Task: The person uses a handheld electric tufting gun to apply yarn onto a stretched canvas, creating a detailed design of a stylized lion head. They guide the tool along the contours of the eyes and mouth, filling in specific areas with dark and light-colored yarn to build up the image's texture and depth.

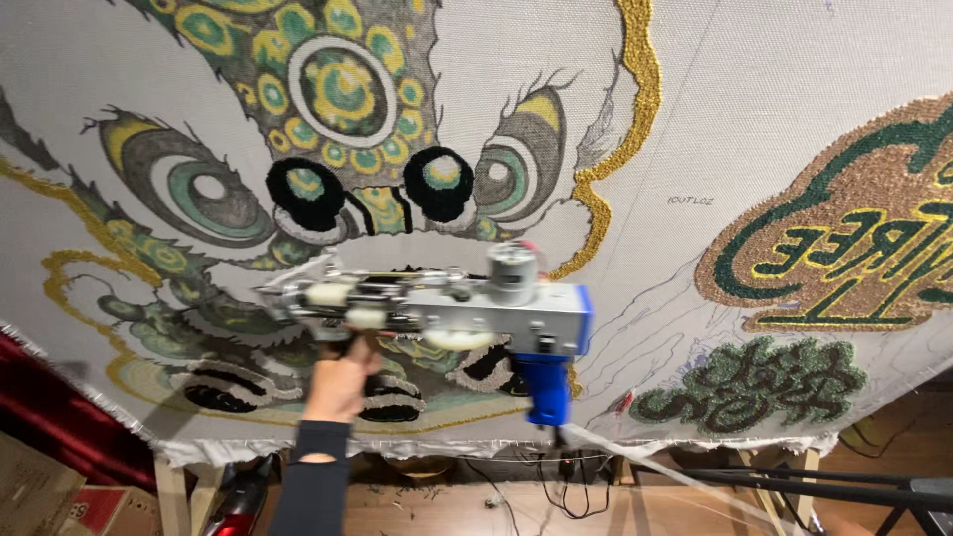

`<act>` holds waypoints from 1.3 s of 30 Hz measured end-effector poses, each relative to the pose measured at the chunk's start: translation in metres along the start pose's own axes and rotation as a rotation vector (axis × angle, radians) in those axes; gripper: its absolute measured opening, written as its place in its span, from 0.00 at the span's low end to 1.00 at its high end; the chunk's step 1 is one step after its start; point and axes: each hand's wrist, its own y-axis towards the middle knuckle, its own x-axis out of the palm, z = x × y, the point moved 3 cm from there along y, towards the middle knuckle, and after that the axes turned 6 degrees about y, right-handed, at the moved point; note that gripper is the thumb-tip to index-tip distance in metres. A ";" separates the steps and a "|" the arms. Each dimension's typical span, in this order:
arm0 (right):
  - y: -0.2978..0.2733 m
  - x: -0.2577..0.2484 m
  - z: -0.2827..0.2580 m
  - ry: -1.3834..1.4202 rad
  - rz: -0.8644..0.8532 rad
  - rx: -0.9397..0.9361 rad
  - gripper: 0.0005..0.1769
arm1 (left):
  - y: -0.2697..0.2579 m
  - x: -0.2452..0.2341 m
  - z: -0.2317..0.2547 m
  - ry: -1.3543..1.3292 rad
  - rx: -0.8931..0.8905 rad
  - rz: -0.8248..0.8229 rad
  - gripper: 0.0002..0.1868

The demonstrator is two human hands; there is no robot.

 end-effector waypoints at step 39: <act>-0.137 -0.059 -0.314 1.310 -0.239 -0.694 0.32 | 0.020 0.036 -0.015 -0.092 -0.154 -0.145 0.13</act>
